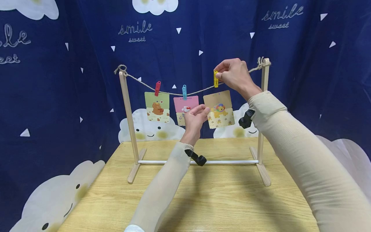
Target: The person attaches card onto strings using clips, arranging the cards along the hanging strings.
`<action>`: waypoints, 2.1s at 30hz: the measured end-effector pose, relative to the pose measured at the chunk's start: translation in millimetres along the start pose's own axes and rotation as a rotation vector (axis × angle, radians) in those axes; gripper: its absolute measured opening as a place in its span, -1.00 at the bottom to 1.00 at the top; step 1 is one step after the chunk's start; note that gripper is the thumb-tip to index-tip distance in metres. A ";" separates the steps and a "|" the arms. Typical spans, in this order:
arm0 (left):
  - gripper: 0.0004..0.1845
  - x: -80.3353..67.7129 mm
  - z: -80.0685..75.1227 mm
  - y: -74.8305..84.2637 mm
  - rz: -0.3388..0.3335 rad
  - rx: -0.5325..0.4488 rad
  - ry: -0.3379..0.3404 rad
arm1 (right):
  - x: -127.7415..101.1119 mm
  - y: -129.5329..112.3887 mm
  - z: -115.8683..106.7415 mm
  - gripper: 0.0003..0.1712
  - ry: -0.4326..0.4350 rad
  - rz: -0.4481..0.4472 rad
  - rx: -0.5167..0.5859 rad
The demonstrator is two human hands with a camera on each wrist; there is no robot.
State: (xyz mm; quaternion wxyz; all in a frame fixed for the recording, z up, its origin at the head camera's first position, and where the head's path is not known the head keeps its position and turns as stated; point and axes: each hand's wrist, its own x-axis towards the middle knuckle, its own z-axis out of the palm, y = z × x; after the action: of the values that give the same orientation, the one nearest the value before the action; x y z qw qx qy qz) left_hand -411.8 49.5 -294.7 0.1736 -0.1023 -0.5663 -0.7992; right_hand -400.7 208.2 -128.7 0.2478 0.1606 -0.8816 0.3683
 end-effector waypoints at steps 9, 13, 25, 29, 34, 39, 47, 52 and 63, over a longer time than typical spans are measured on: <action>-0.90 0.6 1.0 3.2 0.010 -0.017 -0.002 | -1.8 0.3 0.0 -0.74 -0.013 0.006 -0.047; -0.91 -0.2 1.4 4.0 0.013 -0.012 -0.001 | -1.7 1.8 -0.6 -0.76 -0.016 0.005 -0.047; -0.93 -1.3 5.0 4.0 0.007 -0.008 -0.009 | -3.1 1.8 -1.1 -0.76 -0.054 0.002 -0.085; -0.92 0.1 5.3 4.1 0.016 -0.020 -0.012 | -3.1 0.9 -2.0 -0.76 -0.062 -0.001 -0.097; -0.93 2.5 5.7 5.7 0.016 -0.023 -0.014 | -2.6 0.0 -1.8 -0.76 -0.067 -0.005 -0.111; -0.93 3.1 6.5 7.1 0.004 -0.019 -0.011 | -3.1 0.7 -0.2 -0.76 -0.077 -0.009 -0.125; -0.93 0.1 7.0 7.4 0.009 -0.011 -0.016 | -4.2 3.1 0.9 -0.72 -0.105 0.001 -0.115; -0.93 -1.6 8.7 8.4 0.012 -0.004 -0.013 | -5.5 5.4 0.1 -0.69 -0.114 0.003 -0.115; -0.93 -5.3 8.4 10.8 0.005 0.021 -0.009 | -7.3 5.1 -0.7 -0.60 -0.144 0.015 -0.116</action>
State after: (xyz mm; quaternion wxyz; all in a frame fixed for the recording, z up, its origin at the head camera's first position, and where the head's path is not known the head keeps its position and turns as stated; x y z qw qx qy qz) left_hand -403.0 55.0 -284.3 0.1741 -0.1054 -0.5753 -0.7922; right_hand -396.9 212.9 -135.2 0.1896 0.1654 -0.9182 0.3060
